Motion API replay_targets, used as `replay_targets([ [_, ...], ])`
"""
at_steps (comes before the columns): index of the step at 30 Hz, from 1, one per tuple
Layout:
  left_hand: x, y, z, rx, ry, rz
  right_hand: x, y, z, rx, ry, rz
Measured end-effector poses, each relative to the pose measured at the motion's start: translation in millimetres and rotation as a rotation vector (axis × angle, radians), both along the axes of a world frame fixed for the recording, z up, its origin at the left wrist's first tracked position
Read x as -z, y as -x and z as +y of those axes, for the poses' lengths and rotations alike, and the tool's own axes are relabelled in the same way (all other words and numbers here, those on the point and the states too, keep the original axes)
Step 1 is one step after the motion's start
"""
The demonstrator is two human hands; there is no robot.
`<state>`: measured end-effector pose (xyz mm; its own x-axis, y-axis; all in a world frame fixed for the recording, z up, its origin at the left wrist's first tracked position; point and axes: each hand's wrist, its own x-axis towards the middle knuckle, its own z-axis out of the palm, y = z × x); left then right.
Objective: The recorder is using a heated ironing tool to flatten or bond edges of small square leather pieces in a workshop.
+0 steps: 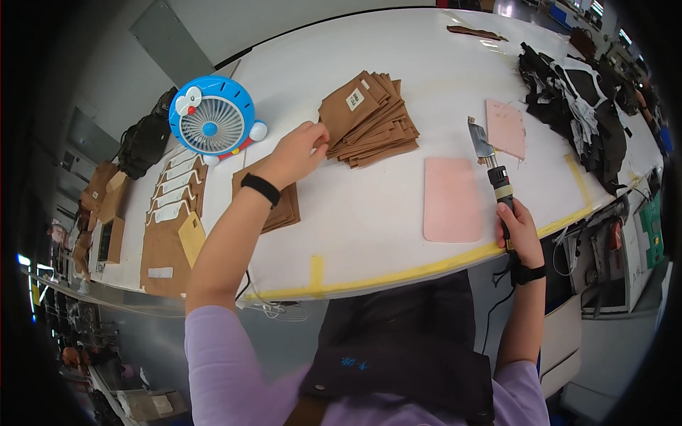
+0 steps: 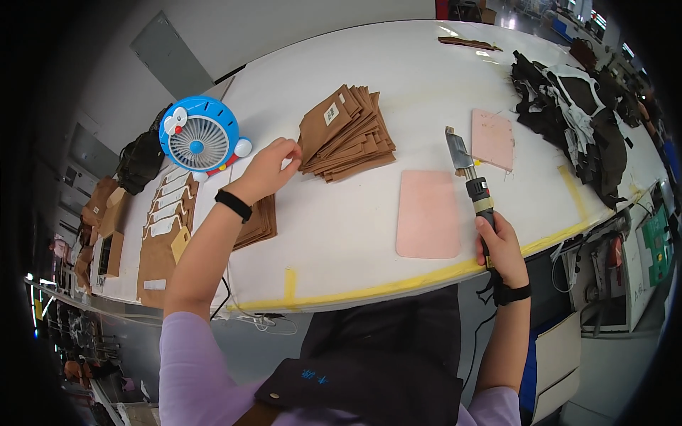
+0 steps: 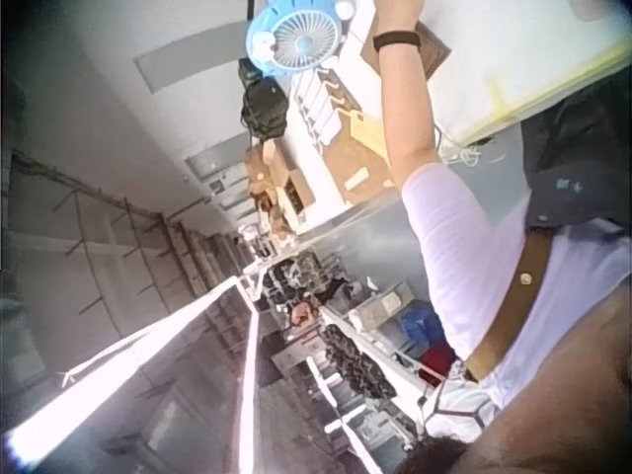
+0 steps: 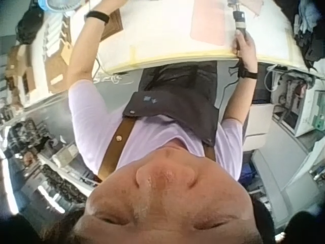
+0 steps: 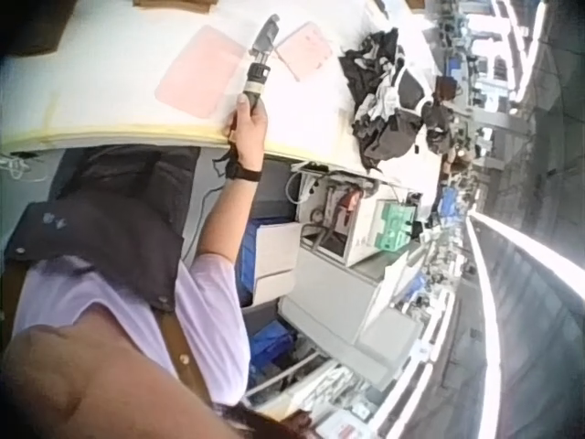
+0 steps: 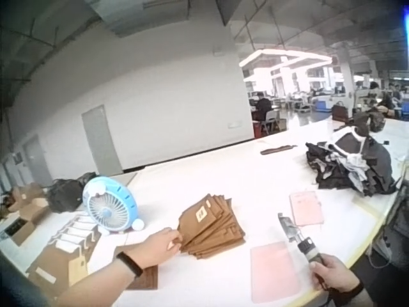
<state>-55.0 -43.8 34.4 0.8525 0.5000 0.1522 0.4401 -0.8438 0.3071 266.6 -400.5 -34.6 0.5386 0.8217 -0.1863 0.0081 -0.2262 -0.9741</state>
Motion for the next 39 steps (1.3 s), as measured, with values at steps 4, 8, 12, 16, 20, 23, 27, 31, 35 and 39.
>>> replay_targets([
  [4,18,-48,2,-0.058,-0.022,-0.266,-1,5,2,0.012,-0.005,0.014],
  [8,24,-59,6,-0.136,-0.058,-0.236,0,3,0,-0.003,-0.013,0.014],
  [12,15,-67,-3,-0.178,-0.083,-0.335,-2,2,-3,-0.013,-0.022,0.006],
  [16,17,-75,-27,-0.114,-0.037,-0.596,-8,7,-2,0.007,-0.031,0.009],
  [20,25,-90,-111,0.204,-0.079,-0.454,-8,4,-2,-0.009,-0.034,-0.006],
  [23,45,-103,-156,0.328,-0.055,-0.335,-11,6,-1,-0.026,-0.042,0.009],
  [27,64,-108,-176,0.485,-0.14,-0.063,-8,7,-10,-0.03,-0.041,-0.024],
  [31,58,-96,-187,0.566,-0.183,-0.086,-30,29,-47,-0.083,0.141,-0.163],
  [35,60,-91,-192,0.556,-0.162,-0.077,-50,53,-84,-0.162,0.341,-0.539],
  [39,65,-93,-196,0.494,-0.121,-0.117,-46,62,-97,-0.253,0.38,-0.748],
])
